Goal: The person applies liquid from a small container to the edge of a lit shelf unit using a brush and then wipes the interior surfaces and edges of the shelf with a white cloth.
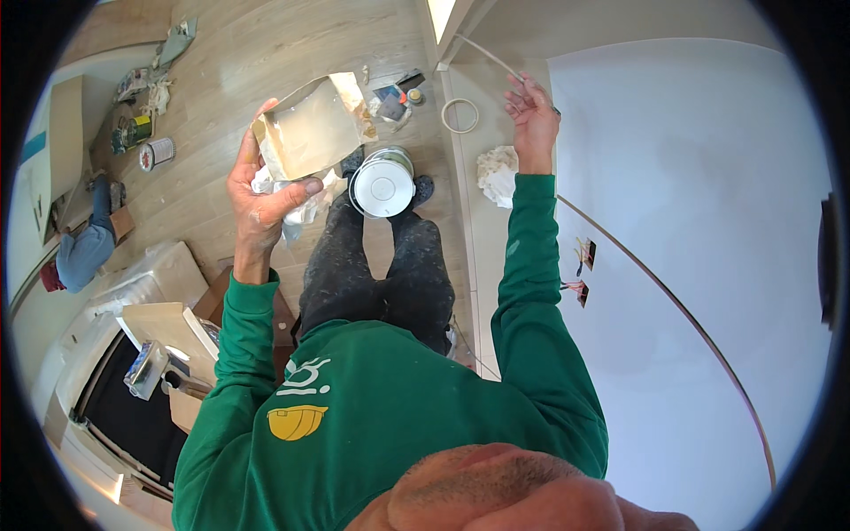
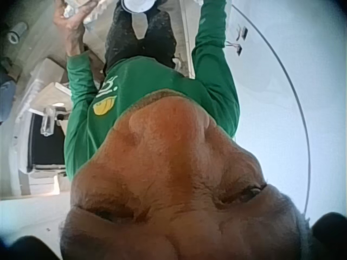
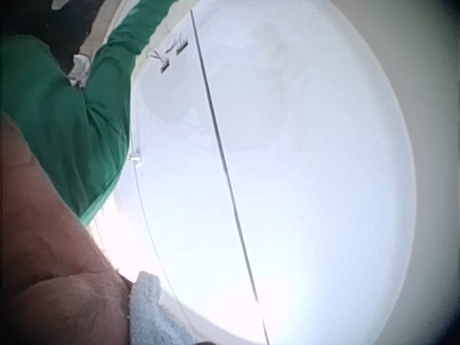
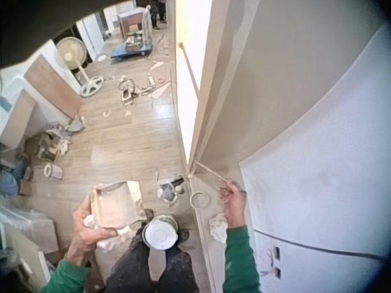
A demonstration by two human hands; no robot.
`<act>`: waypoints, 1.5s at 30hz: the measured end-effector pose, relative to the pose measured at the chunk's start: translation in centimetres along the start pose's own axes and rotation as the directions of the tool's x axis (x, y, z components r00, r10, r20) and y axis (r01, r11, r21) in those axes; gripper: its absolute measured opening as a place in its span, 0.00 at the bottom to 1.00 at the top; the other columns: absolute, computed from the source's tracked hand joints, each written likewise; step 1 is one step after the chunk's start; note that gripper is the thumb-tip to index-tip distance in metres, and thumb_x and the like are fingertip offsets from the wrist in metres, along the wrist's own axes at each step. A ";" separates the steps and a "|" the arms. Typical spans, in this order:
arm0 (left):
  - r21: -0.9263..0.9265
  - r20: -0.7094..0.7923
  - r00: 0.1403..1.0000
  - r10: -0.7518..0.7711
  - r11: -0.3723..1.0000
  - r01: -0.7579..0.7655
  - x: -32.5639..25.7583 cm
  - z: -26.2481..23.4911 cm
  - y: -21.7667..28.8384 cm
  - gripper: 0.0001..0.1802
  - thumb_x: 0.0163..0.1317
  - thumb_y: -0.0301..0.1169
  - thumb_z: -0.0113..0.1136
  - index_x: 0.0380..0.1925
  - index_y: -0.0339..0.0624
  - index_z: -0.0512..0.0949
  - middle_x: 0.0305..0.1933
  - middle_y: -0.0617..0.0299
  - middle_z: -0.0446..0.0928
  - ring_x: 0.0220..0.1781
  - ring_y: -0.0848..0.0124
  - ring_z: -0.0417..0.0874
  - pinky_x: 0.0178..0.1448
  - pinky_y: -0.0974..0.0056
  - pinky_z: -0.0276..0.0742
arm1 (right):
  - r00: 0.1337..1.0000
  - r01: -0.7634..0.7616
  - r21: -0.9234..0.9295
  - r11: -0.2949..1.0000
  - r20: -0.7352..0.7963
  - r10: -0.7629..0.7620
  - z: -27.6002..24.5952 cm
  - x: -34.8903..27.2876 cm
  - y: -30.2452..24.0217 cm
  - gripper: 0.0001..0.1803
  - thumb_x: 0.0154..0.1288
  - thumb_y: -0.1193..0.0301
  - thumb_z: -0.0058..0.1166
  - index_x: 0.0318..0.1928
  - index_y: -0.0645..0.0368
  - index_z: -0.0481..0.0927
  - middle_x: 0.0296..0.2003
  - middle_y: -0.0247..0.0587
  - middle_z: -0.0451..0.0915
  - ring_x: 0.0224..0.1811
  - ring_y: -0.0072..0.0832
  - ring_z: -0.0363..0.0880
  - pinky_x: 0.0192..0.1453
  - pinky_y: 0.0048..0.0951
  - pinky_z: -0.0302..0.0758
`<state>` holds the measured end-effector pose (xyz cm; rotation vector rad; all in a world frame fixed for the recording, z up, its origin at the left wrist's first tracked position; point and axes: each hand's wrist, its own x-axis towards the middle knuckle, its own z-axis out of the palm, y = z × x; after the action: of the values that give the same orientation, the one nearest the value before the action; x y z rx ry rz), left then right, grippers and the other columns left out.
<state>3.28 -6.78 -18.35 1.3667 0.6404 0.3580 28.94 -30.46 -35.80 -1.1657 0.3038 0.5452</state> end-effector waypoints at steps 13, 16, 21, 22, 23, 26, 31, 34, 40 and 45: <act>0.046 -0.006 1.000 -0.011 0.999 0.012 0.0 -0.6 -0.5 0.50 0.39 0.21 0.71 0.69 0.39 0.62 0.52 0.55 0.80 0.52 0.67 0.82 0.60 0.63 0.77 | 0.996 0.028 0.135 0.990 0.086 -0.040 -0.2 -1.2 -0.9 0.18 0.65 0.70 0.51 0.53 0.66 0.77 0.45 0.51 0.83 0.36 0.31 0.82 0.38 0.28 0.77; 0.047 -0.003 1.000 -0.031 0.998 0.031 0.1 -0.7 -0.6 0.50 0.39 0.22 0.71 0.69 0.38 0.62 0.52 0.55 0.80 0.52 0.67 0.82 0.60 0.63 0.76 | 0.999 -0.008 0.101 0.995 0.048 0.003 -1.4 0.8 1.7 0.17 0.65 0.70 0.51 0.52 0.65 0.77 0.46 0.50 0.83 0.36 0.31 0.82 0.38 0.28 0.77; 0.035 -0.007 0.999 -0.045 0.998 0.045 0.2 -0.7 -1.3 0.51 0.39 0.22 0.71 0.69 0.37 0.62 0.53 0.55 0.80 0.53 0.67 0.82 0.60 0.63 0.76 | 0.998 -0.069 0.078 0.995 0.002 0.069 -2.3 3.2 4.9 0.17 0.64 0.69 0.53 0.52 0.64 0.77 0.46 0.48 0.83 0.36 0.30 0.82 0.38 0.27 0.76; 0.053 0.000 0.999 -0.041 0.998 0.041 0.2 -0.8 -1.4 0.51 0.39 0.22 0.71 0.69 0.37 0.62 0.53 0.55 0.80 0.53 0.67 0.82 0.60 0.63 0.76 | 0.997 -0.074 0.070 0.995 -0.008 0.075 -2.4 3.4 5.3 0.17 0.64 0.69 0.53 0.52 0.64 0.77 0.46 0.47 0.84 0.36 0.30 0.82 0.38 0.27 0.76; 0.071 0.007 0.999 -0.037 0.997 0.037 0.2 -0.9 -1.5 0.51 0.39 0.22 0.71 0.69 0.37 0.61 0.53 0.56 0.80 0.53 0.67 0.82 0.60 0.63 0.76 | 0.997 -0.079 0.062 0.995 -0.019 0.081 -2.5 3.6 5.7 0.17 0.64 0.69 0.53 0.52 0.63 0.78 0.46 0.47 0.84 0.36 0.30 0.82 0.38 0.27 0.76; 0.069 0.003 0.999 -0.047 0.997 0.047 0.2 -0.7 -1.4 0.51 0.38 0.22 0.71 0.69 0.37 0.61 0.52 0.56 0.80 0.53 0.67 0.82 0.60 0.63 0.76 | 0.995 -0.090 0.038 0.995 -0.044 0.092 -2.5 3.7 6.2 0.17 0.65 0.68 0.52 0.52 0.62 0.78 0.45 0.46 0.84 0.36 0.29 0.82 0.38 0.27 0.76; 0.038 0.005 0.998 -0.055 0.998 0.055 0.2 -0.3 -2.0 0.51 0.39 0.21 0.71 0.69 0.37 0.62 0.52 0.56 0.80 0.52 0.68 0.82 0.59 0.64 0.76 | 0.997 -0.076 0.071 0.995 -0.008 0.077 -2.2 2.1 4.7 0.18 0.65 0.69 0.52 0.53 0.63 0.77 0.46 0.48 0.83 0.37 0.31 0.83 0.39 0.28 0.77; 0.032 0.007 0.997 -0.071 0.997 0.070 0.3 -0.1 -2.3 0.51 0.39 0.21 0.71 0.69 0.37 0.62 0.53 0.57 0.80 0.52 0.68 0.82 0.59 0.64 0.76 | 0.998 -0.054 0.187 0.981 0.050 0.046 -2.0 1.1 3.5 0.18 0.66 0.69 0.52 0.54 0.64 0.76 0.47 0.48 0.83 0.38 0.32 0.83 0.39 0.29 0.77; 0.038 0.016 0.998 -0.059 0.998 0.058 -0.1 -0.6 -1.7 0.51 0.38 0.20 0.71 0.69 0.37 0.62 0.52 0.57 0.80 0.52 0.68 0.82 0.59 0.64 0.76 | 0.994 -0.076 0.221 0.972 0.091 0.057 -2.1 0.9 4.7 0.19 0.66 0.68 0.53 0.55 0.63 0.75 0.48 0.48 0.82 0.39 0.32 0.82 0.40 0.29 0.76; 0.016 0.008 0.998 -0.060 0.998 0.060 -0.3 -0.6 -1.4 0.51 0.38 0.20 0.71 0.68 0.38 0.62 0.52 0.57 0.80 0.52 0.68 0.81 0.59 0.64 0.76 | 0.995 -0.102 0.160 0.982 0.028 0.099 -2.2 2.3 6.6 0.18 0.66 0.68 0.53 0.54 0.61 0.77 0.47 0.47 0.83 0.38 0.31 0.82 0.39 0.28 0.75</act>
<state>2.51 -6.71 -19.67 1.3607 0.6765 0.2992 27.28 -30.03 -42.95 -0.9916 0.3849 0.6091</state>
